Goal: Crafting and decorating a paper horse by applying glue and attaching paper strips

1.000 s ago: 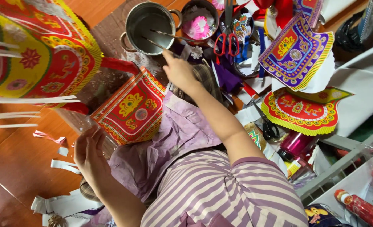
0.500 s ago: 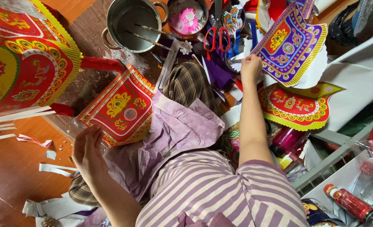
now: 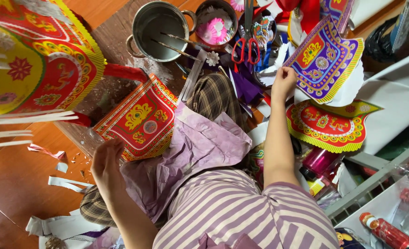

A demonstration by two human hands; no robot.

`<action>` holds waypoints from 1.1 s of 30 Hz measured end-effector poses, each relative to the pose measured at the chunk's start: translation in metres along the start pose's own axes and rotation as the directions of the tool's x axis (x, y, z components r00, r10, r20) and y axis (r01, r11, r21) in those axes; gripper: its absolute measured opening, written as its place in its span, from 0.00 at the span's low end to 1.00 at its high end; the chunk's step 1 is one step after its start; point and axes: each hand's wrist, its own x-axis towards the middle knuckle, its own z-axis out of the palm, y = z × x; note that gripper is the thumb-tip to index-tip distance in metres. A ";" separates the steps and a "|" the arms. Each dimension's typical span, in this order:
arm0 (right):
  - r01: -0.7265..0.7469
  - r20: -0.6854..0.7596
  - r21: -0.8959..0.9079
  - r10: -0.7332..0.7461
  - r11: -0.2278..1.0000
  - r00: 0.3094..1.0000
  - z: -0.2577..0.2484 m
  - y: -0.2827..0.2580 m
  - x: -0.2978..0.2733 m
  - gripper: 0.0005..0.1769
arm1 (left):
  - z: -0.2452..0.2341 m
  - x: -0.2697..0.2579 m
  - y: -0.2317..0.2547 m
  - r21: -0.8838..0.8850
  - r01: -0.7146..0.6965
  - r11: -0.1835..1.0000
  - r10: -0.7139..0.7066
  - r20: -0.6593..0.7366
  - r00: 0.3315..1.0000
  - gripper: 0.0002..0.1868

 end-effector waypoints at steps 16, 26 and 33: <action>-0.783 0.951 0.308 -0.161 0.540 0.263 -0.017 -0.241 -0.126 0.09 | 0.119 0.018 0.031 0.412 -0.839 0.355 0.781 0.362 0.509 0.13; -0.515 0.876 0.482 -0.414 0.709 0.249 -0.043 -0.285 -0.132 0.08 | 0.097 0.024 -0.001 0.369 -0.748 0.552 0.718 0.245 0.651 0.08; -0.436 0.668 0.724 -0.699 0.534 0.254 -0.048 -0.309 -0.127 0.32 | 0.085 0.018 0.011 0.069 -0.479 0.875 0.427 0.356 0.831 0.06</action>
